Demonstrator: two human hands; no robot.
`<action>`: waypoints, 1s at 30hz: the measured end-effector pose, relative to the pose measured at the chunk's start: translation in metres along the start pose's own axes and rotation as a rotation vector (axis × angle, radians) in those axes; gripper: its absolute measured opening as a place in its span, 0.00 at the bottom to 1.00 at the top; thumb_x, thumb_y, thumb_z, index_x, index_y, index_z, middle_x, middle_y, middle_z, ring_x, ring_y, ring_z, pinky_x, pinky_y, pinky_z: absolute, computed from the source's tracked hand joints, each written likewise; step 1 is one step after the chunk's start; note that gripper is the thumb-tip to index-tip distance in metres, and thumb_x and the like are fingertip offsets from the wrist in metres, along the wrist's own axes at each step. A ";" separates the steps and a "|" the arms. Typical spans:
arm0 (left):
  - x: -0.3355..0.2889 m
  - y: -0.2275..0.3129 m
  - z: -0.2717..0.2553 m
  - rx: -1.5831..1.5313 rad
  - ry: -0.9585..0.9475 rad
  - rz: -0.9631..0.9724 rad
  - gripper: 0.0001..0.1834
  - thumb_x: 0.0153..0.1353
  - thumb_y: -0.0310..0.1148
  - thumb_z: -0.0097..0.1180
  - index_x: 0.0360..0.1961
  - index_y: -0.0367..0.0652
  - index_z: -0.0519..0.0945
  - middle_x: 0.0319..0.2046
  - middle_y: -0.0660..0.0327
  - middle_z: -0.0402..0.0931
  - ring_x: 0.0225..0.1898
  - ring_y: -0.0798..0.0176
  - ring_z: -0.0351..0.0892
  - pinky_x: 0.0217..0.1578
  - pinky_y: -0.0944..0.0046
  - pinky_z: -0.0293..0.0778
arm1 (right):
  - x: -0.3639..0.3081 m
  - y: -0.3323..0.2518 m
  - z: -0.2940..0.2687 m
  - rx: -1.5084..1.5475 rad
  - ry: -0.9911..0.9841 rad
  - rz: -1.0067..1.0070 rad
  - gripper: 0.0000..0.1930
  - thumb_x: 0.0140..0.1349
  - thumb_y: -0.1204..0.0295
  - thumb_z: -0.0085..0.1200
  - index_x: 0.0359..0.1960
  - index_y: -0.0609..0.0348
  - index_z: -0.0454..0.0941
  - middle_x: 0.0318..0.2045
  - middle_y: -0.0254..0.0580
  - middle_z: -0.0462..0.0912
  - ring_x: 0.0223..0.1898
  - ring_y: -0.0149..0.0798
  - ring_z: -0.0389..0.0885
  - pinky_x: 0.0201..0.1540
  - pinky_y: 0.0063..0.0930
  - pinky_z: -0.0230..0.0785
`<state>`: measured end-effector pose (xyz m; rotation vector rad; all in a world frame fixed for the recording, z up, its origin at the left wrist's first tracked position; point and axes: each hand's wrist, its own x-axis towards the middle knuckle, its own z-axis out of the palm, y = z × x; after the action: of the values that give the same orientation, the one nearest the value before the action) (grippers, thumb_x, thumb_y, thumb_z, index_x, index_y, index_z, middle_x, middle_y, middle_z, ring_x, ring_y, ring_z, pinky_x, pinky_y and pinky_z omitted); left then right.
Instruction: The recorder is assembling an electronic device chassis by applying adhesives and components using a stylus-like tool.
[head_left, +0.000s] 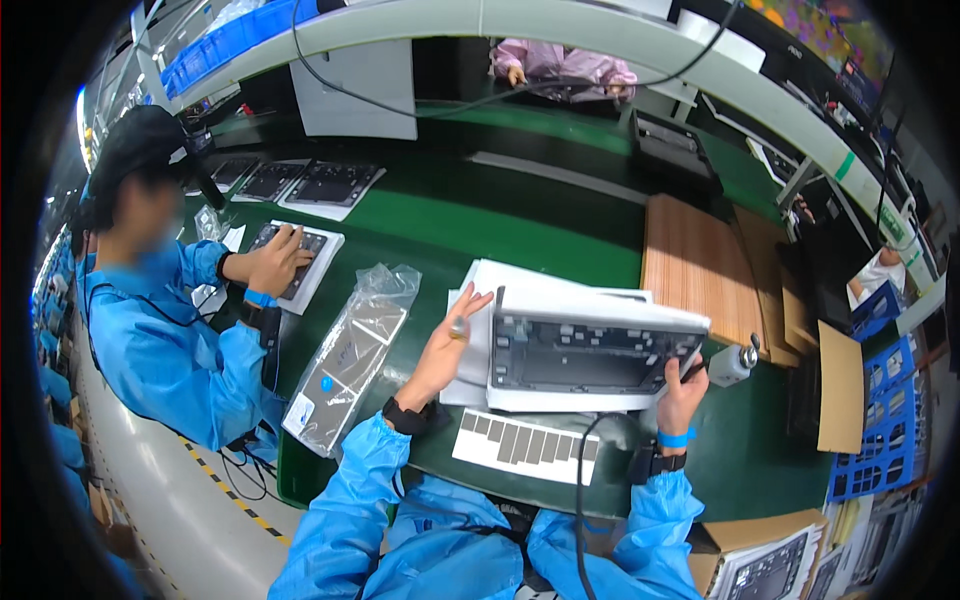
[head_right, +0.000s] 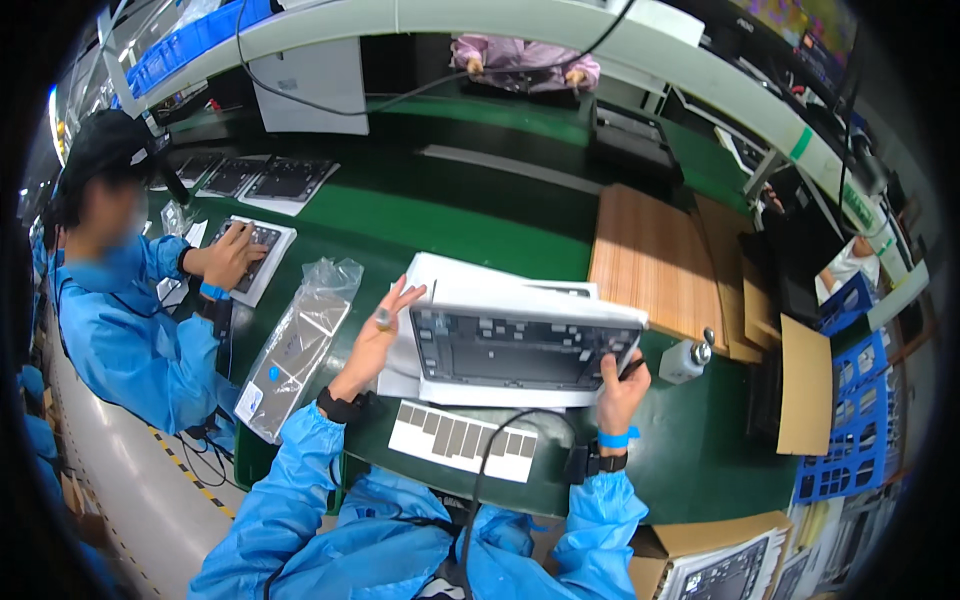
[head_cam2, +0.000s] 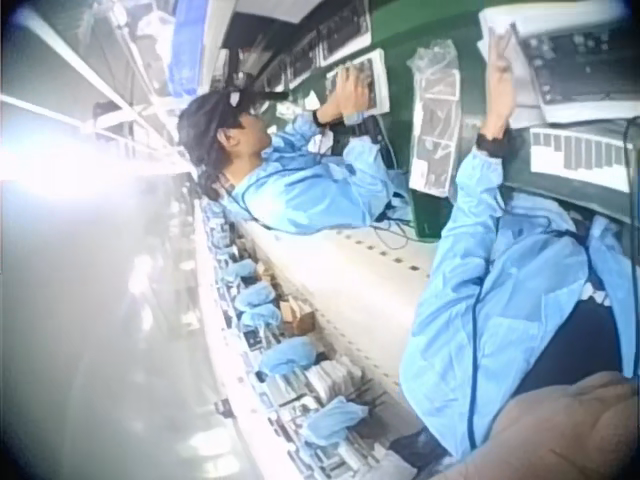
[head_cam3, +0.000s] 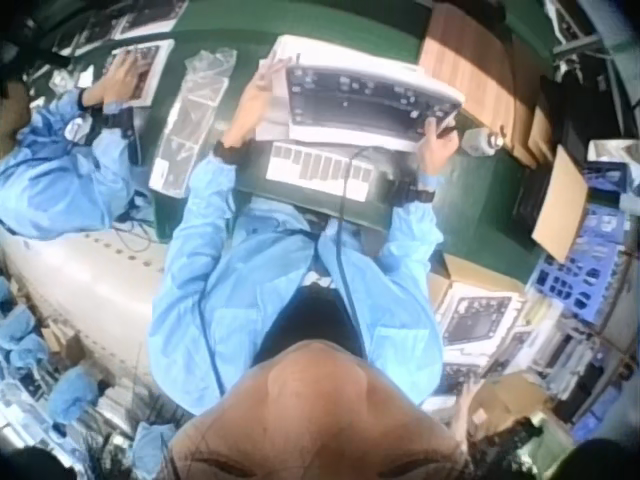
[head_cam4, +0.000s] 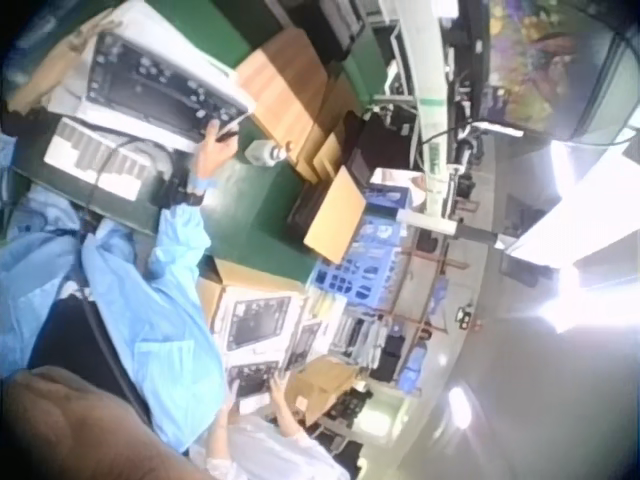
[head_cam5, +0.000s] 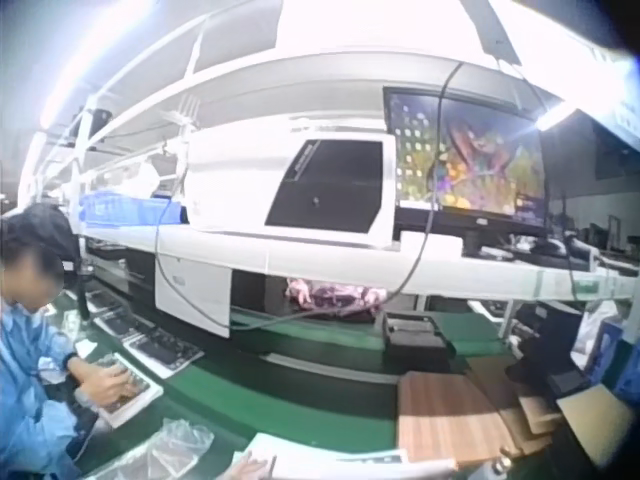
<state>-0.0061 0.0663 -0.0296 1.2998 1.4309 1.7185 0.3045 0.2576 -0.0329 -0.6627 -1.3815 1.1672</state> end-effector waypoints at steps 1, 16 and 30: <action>0.003 0.002 -0.002 -0.167 0.057 -0.045 0.33 0.77 0.47 0.34 0.74 0.38 0.50 0.70 0.51 0.61 0.72 0.56 0.56 0.73 0.54 0.45 | -0.003 0.000 0.001 0.067 0.010 0.039 0.13 0.62 0.68 0.66 0.41 0.62 0.78 0.36 0.29 0.80 0.38 0.26 0.73 0.46 0.23 0.64; 0.034 -0.003 0.002 0.476 -0.647 0.069 0.30 0.63 0.23 0.49 0.68 0.45 0.68 0.68 0.53 0.64 0.68 0.45 0.63 0.72 0.52 0.53 | -0.043 -0.010 -0.063 0.218 -0.203 -0.031 0.14 0.59 0.71 0.67 0.38 0.59 0.72 0.36 0.41 0.81 0.38 0.38 0.82 0.45 0.36 0.77; -0.008 0.057 -0.036 0.639 -0.332 0.037 0.32 0.52 0.12 0.39 0.61 0.39 0.71 0.51 0.47 0.75 0.54 0.44 0.73 0.57 0.52 0.70 | 0.165 0.004 0.098 0.263 -0.154 0.603 0.13 0.63 0.72 0.63 0.46 0.66 0.78 0.39 0.41 0.84 0.35 0.35 0.84 0.37 0.34 0.78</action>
<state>-0.0261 0.0283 0.0228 1.8395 1.8206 1.0120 0.1786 0.3815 0.0420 -0.8399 -1.1501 1.8749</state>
